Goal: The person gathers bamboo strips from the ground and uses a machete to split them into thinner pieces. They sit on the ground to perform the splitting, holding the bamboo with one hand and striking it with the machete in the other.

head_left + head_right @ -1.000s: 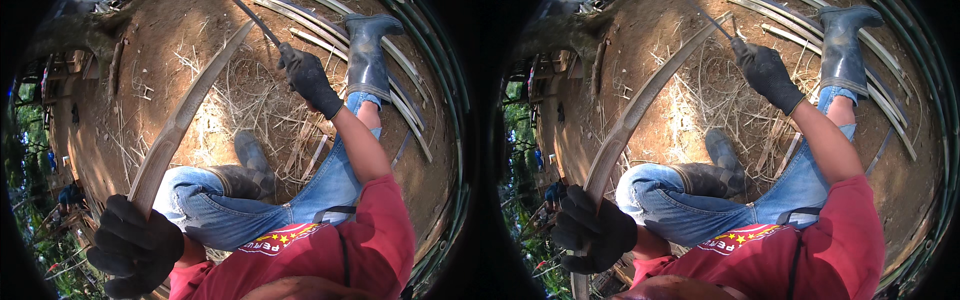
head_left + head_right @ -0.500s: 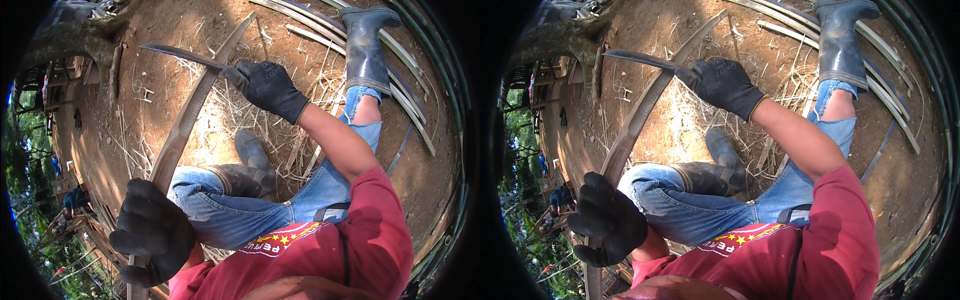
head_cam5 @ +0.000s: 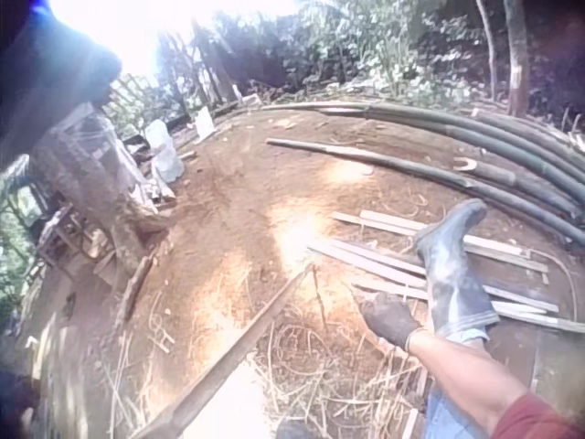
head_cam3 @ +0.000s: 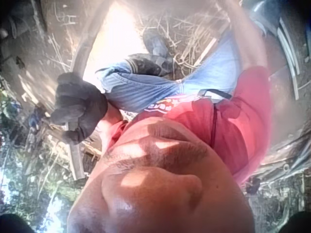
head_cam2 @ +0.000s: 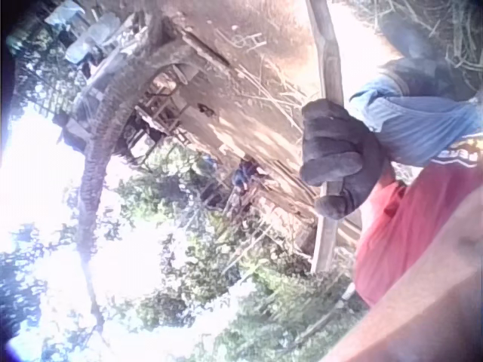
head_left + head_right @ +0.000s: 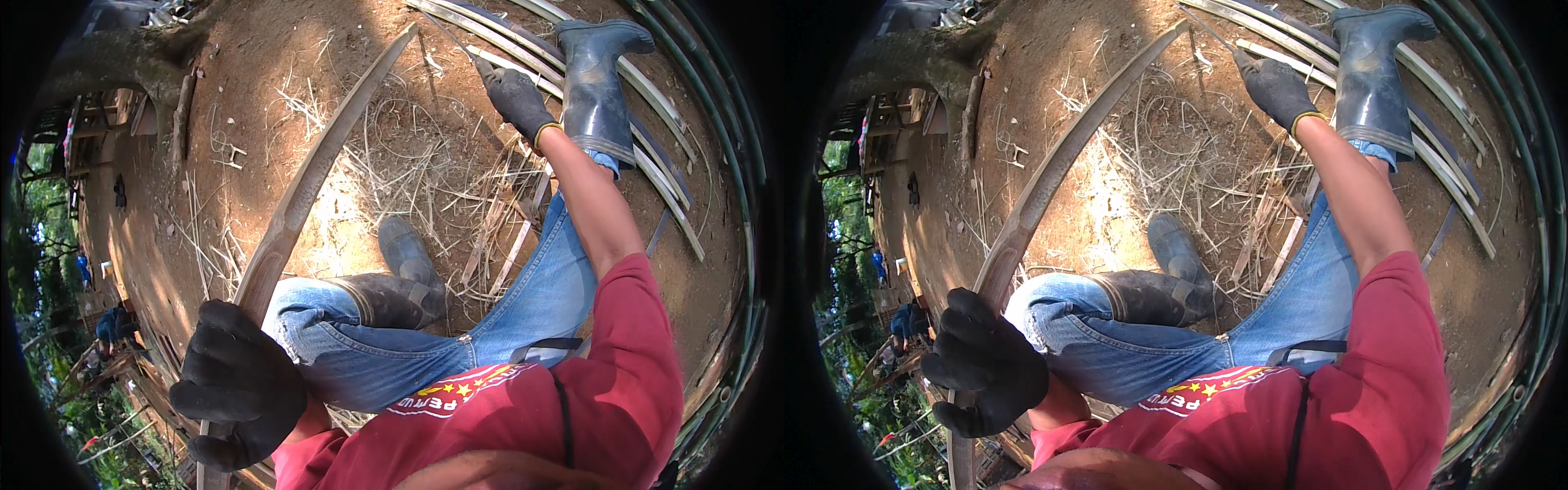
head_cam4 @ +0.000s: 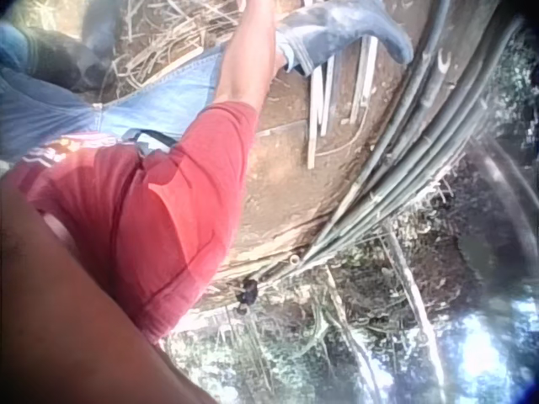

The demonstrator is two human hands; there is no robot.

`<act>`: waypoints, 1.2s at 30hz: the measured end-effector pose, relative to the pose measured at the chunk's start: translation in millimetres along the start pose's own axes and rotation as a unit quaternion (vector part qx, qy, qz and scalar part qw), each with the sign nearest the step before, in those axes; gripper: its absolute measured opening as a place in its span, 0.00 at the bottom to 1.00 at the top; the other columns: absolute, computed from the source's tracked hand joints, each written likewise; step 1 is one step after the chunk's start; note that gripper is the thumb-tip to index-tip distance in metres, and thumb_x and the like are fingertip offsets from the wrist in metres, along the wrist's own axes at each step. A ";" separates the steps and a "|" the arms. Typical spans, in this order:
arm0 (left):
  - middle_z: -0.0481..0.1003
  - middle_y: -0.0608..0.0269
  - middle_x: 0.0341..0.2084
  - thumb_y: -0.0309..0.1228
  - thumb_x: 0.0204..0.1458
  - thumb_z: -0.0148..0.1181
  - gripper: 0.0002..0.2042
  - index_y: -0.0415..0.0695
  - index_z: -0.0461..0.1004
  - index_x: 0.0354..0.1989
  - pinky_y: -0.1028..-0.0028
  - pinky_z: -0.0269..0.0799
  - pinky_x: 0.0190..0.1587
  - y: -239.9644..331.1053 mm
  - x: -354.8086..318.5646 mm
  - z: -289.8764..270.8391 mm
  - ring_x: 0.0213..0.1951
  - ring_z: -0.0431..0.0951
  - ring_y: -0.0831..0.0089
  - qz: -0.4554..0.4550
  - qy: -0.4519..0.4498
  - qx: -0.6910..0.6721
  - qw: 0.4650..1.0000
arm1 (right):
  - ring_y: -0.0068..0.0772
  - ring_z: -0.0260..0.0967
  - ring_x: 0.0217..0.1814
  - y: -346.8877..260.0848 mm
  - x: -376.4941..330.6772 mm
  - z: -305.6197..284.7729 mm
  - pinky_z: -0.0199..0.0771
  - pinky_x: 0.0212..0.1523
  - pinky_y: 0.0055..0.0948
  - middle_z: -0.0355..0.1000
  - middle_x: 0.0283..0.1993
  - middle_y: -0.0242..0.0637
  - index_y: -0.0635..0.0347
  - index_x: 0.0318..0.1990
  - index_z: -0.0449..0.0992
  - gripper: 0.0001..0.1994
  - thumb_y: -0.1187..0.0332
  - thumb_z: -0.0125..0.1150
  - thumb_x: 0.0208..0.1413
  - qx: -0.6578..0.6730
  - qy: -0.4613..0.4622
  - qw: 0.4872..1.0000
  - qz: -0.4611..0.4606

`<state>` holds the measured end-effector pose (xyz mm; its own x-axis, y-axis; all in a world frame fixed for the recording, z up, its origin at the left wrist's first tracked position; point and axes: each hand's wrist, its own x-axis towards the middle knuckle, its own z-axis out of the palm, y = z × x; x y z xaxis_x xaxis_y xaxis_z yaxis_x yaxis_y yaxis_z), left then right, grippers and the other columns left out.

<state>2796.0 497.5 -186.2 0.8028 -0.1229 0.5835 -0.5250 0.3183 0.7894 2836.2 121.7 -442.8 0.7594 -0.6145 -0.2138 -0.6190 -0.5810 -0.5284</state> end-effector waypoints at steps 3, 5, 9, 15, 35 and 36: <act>0.55 0.69 0.13 0.52 0.57 0.43 0.22 0.49 0.61 0.18 0.65 0.48 0.35 -1.2 4.5 0.6 0.23 0.54 0.72 0.006 -0.043 -0.009 0.999 | 0.46 0.75 0.25 -45.6 -50.0 -31.2 0.73 0.32 0.42 0.72 0.22 0.50 0.61 0.37 0.78 0.27 0.45 0.42 0.65 0.177 -0.062 0.982 -0.002; 0.54 0.69 0.12 0.52 0.57 0.43 0.22 0.49 0.61 0.17 0.65 0.48 0.35 -0.2 3.5 2.5 0.23 0.53 0.73 0.011 -0.070 0.002 0.997 | 0.45 0.72 0.21 -62.4 -70.2 -23.9 0.72 0.27 0.42 0.68 0.17 0.48 0.60 0.34 0.77 0.26 0.45 0.44 0.65 0.171 -0.013 0.977 -0.129; 0.55 0.69 0.11 0.51 0.57 0.43 0.22 0.49 0.61 0.17 0.65 0.49 0.35 -1.7 4.3 2.1 0.23 0.53 0.73 -0.004 -0.108 -0.022 0.994 | 0.46 0.73 0.21 -122.0 -132.2 -36.9 0.71 0.24 0.43 0.69 0.17 0.43 0.57 0.28 0.74 0.25 0.43 0.50 0.62 0.140 -0.052 0.946 -0.286; 0.56 0.68 0.10 0.51 0.57 0.43 0.22 0.49 0.61 0.17 0.66 0.51 0.34 -0.9 5.9 7.3 0.22 0.55 0.73 -0.022 -0.067 -0.024 0.997 | 0.48 0.70 0.21 -151.9 -161.3 -29.2 0.68 0.23 0.41 0.68 0.19 0.42 0.56 0.28 0.72 0.25 0.41 0.56 0.56 0.144 0.043 0.907 -0.394; 0.56 0.69 0.14 0.52 0.57 0.44 0.21 0.47 0.62 0.21 0.63 0.50 0.39 -4.5 13.3 -9.9 0.25 0.57 0.71 -0.026 -0.137 -0.043 0.989 | 0.51 0.73 0.24 -105.3 -72.5 24.3 0.71 0.26 0.44 0.70 0.19 0.48 0.56 0.34 0.75 0.25 0.42 0.45 0.62 0.070 0.059 0.965 -0.245; 0.56 0.69 0.15 0.52 0.56 0.44 0.21 0.47 0.62 0.21 0.63 0.51 0.40 -3.0 10.7 -9.5 0.25 0.57 0.71 -0.027 -0.129 -0.046 0.990 | 0.51 0.73 0.24 -114.6 -89.6 19.1 0.71 0.26 0.44 0.70 0.19 0.47 0.56 0.33 0.74 0.25 0.42 0.46 0.62 0.088 0.055 0.957 -0.271</act>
<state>2808.9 504.1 -184.1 0.7233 -0.3749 0.5799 -0.4455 0.3883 0.8067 2842.9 253.5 -378.7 0.9276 -0.3071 0.2128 -0.0901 -0.7367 -0.6702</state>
